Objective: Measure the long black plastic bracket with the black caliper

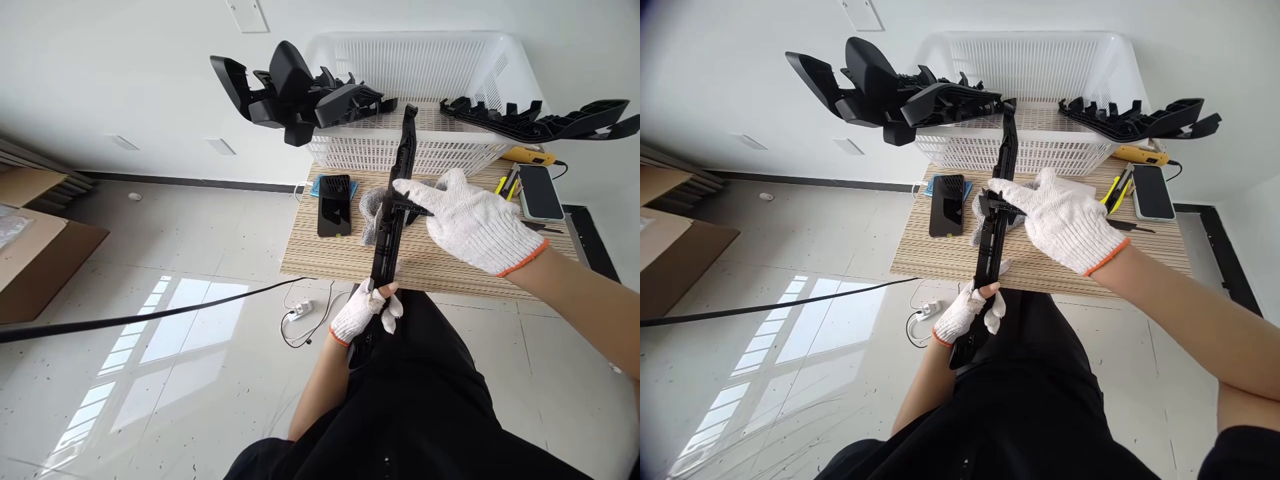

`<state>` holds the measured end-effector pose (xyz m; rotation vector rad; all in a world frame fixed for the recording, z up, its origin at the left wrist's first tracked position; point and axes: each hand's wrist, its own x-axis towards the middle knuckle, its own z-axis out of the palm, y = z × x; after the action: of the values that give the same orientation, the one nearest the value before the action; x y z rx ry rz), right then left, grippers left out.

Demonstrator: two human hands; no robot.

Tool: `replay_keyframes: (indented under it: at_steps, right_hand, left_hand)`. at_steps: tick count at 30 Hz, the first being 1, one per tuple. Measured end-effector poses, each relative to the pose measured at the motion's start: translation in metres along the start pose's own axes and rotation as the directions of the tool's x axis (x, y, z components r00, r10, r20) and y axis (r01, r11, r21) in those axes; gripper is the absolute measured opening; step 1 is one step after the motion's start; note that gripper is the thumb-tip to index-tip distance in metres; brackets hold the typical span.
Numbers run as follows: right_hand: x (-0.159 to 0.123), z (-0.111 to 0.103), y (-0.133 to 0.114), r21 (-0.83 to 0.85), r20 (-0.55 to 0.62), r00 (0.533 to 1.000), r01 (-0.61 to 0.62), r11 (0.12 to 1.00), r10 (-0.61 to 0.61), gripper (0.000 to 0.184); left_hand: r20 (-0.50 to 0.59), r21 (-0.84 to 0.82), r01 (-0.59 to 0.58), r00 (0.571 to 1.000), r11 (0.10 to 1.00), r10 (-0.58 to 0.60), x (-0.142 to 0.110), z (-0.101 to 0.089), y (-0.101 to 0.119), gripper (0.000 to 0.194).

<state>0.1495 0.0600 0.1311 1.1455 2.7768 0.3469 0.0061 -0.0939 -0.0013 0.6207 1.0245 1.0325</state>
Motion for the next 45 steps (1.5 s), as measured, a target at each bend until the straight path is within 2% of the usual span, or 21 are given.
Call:
replay_keyframes:
  at_steps: [3,7,12,17,21,25,29,32,35,40,45]
  right_hand:
    - [-0.002,0.011,-0.001,0.062,-0.102,0.995,0.018,0.998,-0.011,0.073]
    - [-0.006,0.019,-0.007,0.123,-0.104,0.994,-0.007,0.992,0.019,0.072]
    - [-0.009,0.003,-0.021,0.111,-0.127,0.992,0.006,0.994,0.008,0.069]
    - [-0.011,-0.014,-0.034,0.164,-0.091,0.994,-0.052,0.985,0.068,0.065]
    - [-0.012,-0.017,-0.034,0.180,-0.074,0.995,-0.052,0.982,0.066,0.065]
    - [-0.009,-0.008,-0.023,0.065,-0.058,0.996,-0.063,0.996,0.067,0.067]
    - [-0.010,0.011,-0.011,-0.049,-0.099,0.993,-0.068,0.996,0.062,0.068]
    - [-0.016,0.018,-0.008,-0.010,-0.149,0.988,-0.049,0.999,0.047,0.069]
    - [-0.022,0.012,-0.010,0.074,-0.157,0.987,-0.033,0.997,0.044,0.068]
    - [-0.018,0.000,-0.014,0.025,-0.127,0.991,-0.035,0.999,0.038,0.067]
    - [-0.008,0.025,-0.006,-0.058,-0.099,0.995,0.025,0.998,-0.031,0.075]
  left_hand:
    - [0.016,-0.012,-0.006,1.000,1.000,0.006,0.001,-0.001,-0.001,0.080]
    - [0.005,-0.028,-0.015,1.000,0.999,0.015,0.001,-0.002,-0.003,0.084]
    - [-0.005,0.006,-0.020,1.000,1.000,0.020,0.002,0.000,-0.004,0.079]
    - [-0.056,0.046,-0.026,0.998,0.999,0.029,0.004,0.003,-0.005,0.057]
    - [-0.065,0.036,-0.030,0.997,0.999,0.032,0.003,0.005,-0.005,0.058]
    - [-0.028,-0.013,-0.021,0.999,1.000,0.021,0.000,0.003,-0.002,0.058]
    - [0.009,-0.035,-0.003,1.000,0.999,0.003,-0.003,0.001,0.000,0.060]
    - [0.015,-0.027,-0.001,1.000,1.000,0.002,-0.003,0.001,0.000,0.061]
    - [0.002,-0.003,-0.004,1.000,1.000,0.004,-0.002,0.002,0.000,0.063]
    - [-0.009,-0.011,-0.010,1.000,1.000,0.010,-0.002,0.001,0.001,0.071]
    - [0.036,-0.093,-0.025,0.999,0.995,0.028,-0.004,-0.003,0.002,0.087]
